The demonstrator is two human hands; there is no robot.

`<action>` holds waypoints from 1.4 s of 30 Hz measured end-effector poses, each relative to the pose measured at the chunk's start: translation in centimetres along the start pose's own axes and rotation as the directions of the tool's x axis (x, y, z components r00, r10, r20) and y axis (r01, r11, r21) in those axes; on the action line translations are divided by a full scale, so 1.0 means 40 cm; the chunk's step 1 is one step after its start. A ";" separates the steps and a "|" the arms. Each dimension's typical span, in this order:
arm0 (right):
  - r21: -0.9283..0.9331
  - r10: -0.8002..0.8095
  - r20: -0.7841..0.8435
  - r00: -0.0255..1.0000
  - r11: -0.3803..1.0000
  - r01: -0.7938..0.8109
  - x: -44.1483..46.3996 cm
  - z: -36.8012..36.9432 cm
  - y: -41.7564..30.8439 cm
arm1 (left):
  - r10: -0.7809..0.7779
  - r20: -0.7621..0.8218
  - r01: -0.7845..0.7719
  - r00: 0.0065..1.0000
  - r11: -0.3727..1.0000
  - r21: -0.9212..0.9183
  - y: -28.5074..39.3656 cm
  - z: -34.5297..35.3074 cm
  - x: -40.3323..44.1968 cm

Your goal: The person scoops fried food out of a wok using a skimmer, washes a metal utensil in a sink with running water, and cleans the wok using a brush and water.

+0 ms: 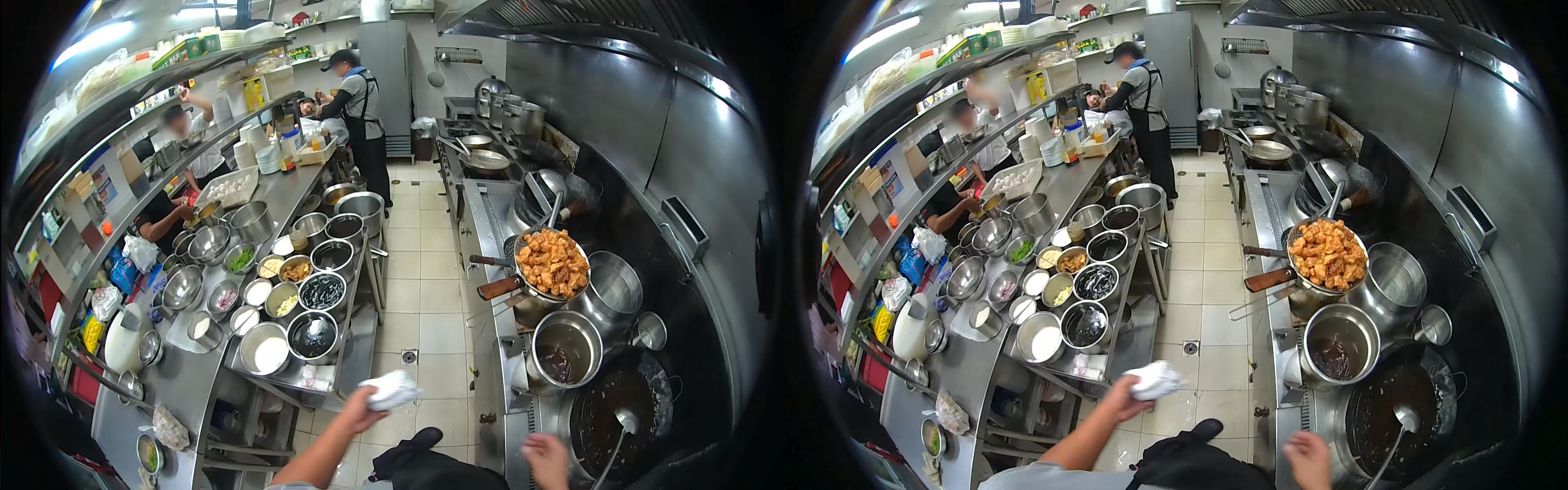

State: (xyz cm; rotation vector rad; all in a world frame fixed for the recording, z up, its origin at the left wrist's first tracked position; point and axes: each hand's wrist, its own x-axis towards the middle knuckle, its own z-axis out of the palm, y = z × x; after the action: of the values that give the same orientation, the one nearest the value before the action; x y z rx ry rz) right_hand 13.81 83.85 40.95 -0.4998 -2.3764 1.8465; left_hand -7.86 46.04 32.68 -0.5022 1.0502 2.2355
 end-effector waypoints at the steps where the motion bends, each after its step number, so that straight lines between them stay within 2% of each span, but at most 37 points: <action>1: 0.178 0.169 0.130 0.977 0.965 -0.191 0.049 0.075 -0.024 | 0.002 0.016 -0.003 1.000 0.999 0.048 -0.046 0.079 0.013; 2: 0.346 0.188 0.210 0.959 0.904 -0.253 0.082 0.148 -0.062 | 0.054 0.065 -0.062 0.996 0.990 0.127 -0.088 0.157 0.015; 3: 0.493 0.244 0.212 0.946 0.809 -0.319 0.113 0.206 -0.097 | 0.106 0.123 -0.129 0.987 0.971 0.199 -0.123 0.226 0.012; 4: 0.626 0.293 0.223 0.930 0.688 -0.367 0.138 0.244 -0.125 | 0.195 0.170 -0.244 0.966 0.903 0.353 -0.168 0.268 0.008; 5: 0.620 0.288 0.215 0.933 0.698 -0.358 0.158 0.263 -0.144 | 0.276 0.230 -0.356 0.933 0.798 0.487 -0.201 0.300 -0.003; 6: 0.668 0.250 0.103 0.963 0.700 -0.253 0.175 0.274 -0.160 | 0.373 0.364 -0.512 0.853 0.731 0.450 -0.208 0.335 -0.036; 7: 0.703 0.215 -0.008 0.977 0.695 -0.147 0.187 0.275 -0.168 | 0.372 0.499 -0.519 0.783 0.833 0.192 -0.200 0.351 -0.059; 8: 0.717 0.144 0.041 0.989 0.685 -0.129 0.192 0.255 -0.171 | 0.242 0.513 -0.345 0.824 0.932 0.114 -0.195 0.314 -0.024; 9: 0.714 0.149 0.041 0.988 0.688 -0.133 0.193 0.230 -0.188 | 0.104 0.535 -0.150 0.839 0.988 0.043 -0.194 0.277 0.009; 10: 0.756 0.166 0.201 0.965 0.600 -0.261 0.187 0.202 -0.211 | 0.093 0.528 -0.135 0.844 0.990 0.041 -0.188 0.288 0.004; 11: 0.772 0.166 0.356 0.920 0.502 -0.390 0.182 0.182 -0.216 | -0.106 0.527 0.121 0.843 0.993 0.005 -0.172 0.316 -0.003; 12: 0.741 0.170 0.376 0.911 0.535 -0.406 0.184 0.174 -0.202 | -0.294 0.536 0.366 0.791 0.930 -0.029 -0.165 0.335 -0.003; 13: 0.742 0.173 0.371 0.912 0.535 -0.403 0.186 0.168 -0.196 | -0.298 0.538 0.370 0.788 0.929 -0.027 -0.175 0.339 0.008; 15: 0.712 0.286 0.256 0.923 0.590 -0.380 0.187 0.154 -0.179 | -0.322 0.704 0.456 0.633 0.890 -0.003 -0.200 0.340 0.035; 16: 0.724 0.279 0.218 0.935 0.596 -0.347 0.187 0.133 -0.154 | -0.349 0.699 0.510 0.625 0.860 -0.026 -0.205 0.333 0.049; 17: 0.722 0.284 0.216 0.934 0.598 -0.349 0.185 0.109 -0.141 | -0.349 0.700 0.514 0.623 0.858 -0.029 -0.211 0.330 0.061; 19: 0.780 0.299 0.129 0.946 0.558 -0.283 0.183 0.067 -0.131 | -0.352 0.597 0.432 0.721 0.902 0.011 -0.211 0.328 0.086; 20: 0.798 0.321 0.121 0.939 0.531 -0.285 0.179 0.053 -0.128 | -0.345 0.674 0.396 0.654 0.914 0.084 -0.163 0.366 0.065; 21: 0.804 0.335 0.116 0.935 0.522 -0.287 0.176 0.045 -0.116 | -0.361 0.667 0.411 0.651 0.907 0.091 -0.155 0.387 0.072; 23: 0.720 0.386 0.148 0.910 0.589 -0.367 0.170 0.034 -0.087 | -0.441 0.519 0.211 0.732 0.872 0.443 -0.175 0.438 0.096; 24: 0.695 0.373 0.139 0.917 0.623 -0.359 0.166 0.033 -0.084 | -0.433 0.442 0.171 0.785 0.839 0.517 -0.185 0.452 0.102; 27: 0.773 0.315 0.184 0.931 0.538 -0.335 0.151 0.037 -0.136 | -0.445 0.479 0.113 0.757 0.811 0.575 -0.206 0.485 0.109; 28: 0.758 0.315 0.156 0.936 0.570 -0.318 0.153 0.053 -0.156 | -0.386 0.508 -0.065 0.770 0.744 0.665 -0.236 0.491 0.127; 30: 0.699 0.303 0.068 0.951 0.666 -0.262 0.183 0.073 -0.170 | -0.402 0.453 -0.079 0.796 0.673 0.735 -0.276 0.502 0.174; 31: 0.689 0.357 0.001 0.934 0.677 -0.259 0.206 0.071 -0.173 | -0.399 0.419 -0.037 0.816 0.687 0.726 -0.293 0.490 0.205; 32: 0.651 0.390 -0.069 0.918 0.715 -0.255 0.230 0.068 -0.158 | -0.453 0.240 0.050 0.859 0.540 0.840 -0.255 0.518 0.213; 33: 0.533 0.377 -0.194 0.906 0.816 -0.226 0.237 0.068 -0.156 | -0.636 0.391 0.333 0.666 0.722 0.606 -0.235 0.527 0.214; 34: 0.445 0.412 -0.229 0.882 0.850 -0.282 0.245 0.071 -0.166 | -0.564 0.508 0.299 0.651 0.806 0.512 -0.208 0.565 0.180; 35: 0.221 0.358 -0.228 0.905 0.925 -0.310 0.243 0.075 -0.116 | -0.434 0.606 0.029 0.667 0.828 0.561 -0.272 0.526 0.206; 36: 0.060 0.321 -0.176 0.931 0.947 -0.315 0.237 0.078 -0.127 | -0.462 0.648 -0.232 0.606 0.676 0.700 -0.236 0.584 0.177; 37: -0.112 0.291 -0.094 0.952 0.947 -0.300 0.238 0.067 -0.135 | -0.479 0.504 -0.016 0.718 0.714 0.700 -0.280 0.578 0.183; 38: 0.229 0.256 -0.082 0.963 0.945 -0.232 0.214 0.050 -0.155 | -0.625 0.473 0.188 0.621 0.704 0.684 -0.266 0.616 0.181; 39: 0.541 0.189 -0.091 0.978 0.834 -0.111 0.188 0.036 -0.188 | -0.744 0.435 0.381 0.508 0.647 0.661 -0.251 0.655 0.182; 40: 0.415 0.239 -0.196 0.951 0.899 -0.140 0.145 0.004 -0.208 | -0.776 0.427 0.389 0.465 0.612 0.688 -0.272 0.667 0.191; 41: 0.163 0.308 -0.376 0.874 0.950 -0.265 0.101 -0.033 -0.200 | -0.829 0.402 0.420 0.388 0.548 0.724 -0.287 0.679 0.200; 42: -0.076 0.317 -0.544 0.777 0.903 -0.422 0.051 -0.058 -0.184 | -0.870 0.376 0.442 0.318 0.487 0.753 -0.302 0.683 0.207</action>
State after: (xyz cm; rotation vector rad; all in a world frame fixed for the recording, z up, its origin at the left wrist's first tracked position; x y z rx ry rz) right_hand 11.04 85.03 48.33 -1.3883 -2.1771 1.3336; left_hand -8.06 76.56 38.07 0.2185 0.7046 1.0358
